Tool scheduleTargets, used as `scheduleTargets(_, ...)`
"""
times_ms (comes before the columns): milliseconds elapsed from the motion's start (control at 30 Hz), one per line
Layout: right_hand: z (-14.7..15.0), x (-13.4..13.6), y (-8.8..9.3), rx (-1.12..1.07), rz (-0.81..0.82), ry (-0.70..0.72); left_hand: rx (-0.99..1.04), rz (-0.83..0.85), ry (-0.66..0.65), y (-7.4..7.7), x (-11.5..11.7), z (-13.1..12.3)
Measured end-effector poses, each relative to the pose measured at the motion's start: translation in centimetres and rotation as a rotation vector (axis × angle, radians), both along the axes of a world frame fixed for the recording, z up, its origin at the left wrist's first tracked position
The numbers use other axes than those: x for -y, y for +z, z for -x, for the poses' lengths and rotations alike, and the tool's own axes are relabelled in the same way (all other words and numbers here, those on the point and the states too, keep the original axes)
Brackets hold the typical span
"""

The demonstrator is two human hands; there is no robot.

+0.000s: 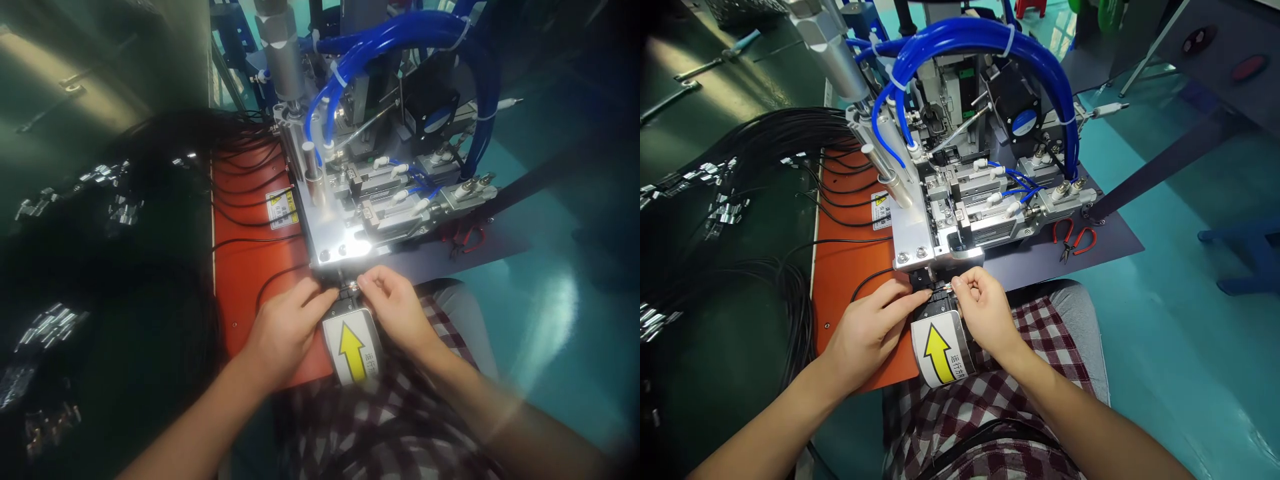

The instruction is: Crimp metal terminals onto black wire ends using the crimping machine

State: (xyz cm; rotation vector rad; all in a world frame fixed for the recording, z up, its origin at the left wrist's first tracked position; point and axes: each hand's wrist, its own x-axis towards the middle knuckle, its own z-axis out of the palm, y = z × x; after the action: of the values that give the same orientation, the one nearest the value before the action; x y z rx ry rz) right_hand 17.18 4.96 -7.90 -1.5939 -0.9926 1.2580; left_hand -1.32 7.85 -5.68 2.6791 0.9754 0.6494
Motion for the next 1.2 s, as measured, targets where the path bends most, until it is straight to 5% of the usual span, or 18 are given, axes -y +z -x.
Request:
scheduleTargets(233,-0.8,-0.1,0.1,-0.254,0.103,0.080,-0.010,-0.015,0.005,0.1,0.0,-0.1)
scheduleTargets(567,-0.4,0.5,-0.1,0.095,-0.100,0.065,-0.018,-0.035,0.012,0.3,0.0,-0.2)
scheduleTargets(767,-1.0,-0.2,0.3,-0.104,0.066,0.118,-0.049,-0.049,0.009,0.4,0.0,-0.1)
scheduleTargets(1000,-0.6,-0.1,-0.2,-0.085,-0.007,-0.007,-0.070,-0.067,0.012,0.1,0.0,0.0)
scheduleTargets(1200,-0.4,0.1,-0.3,0.002,-0.028,0.083,-0.120,-0.067,0.021,0.4,0.3,0.0)
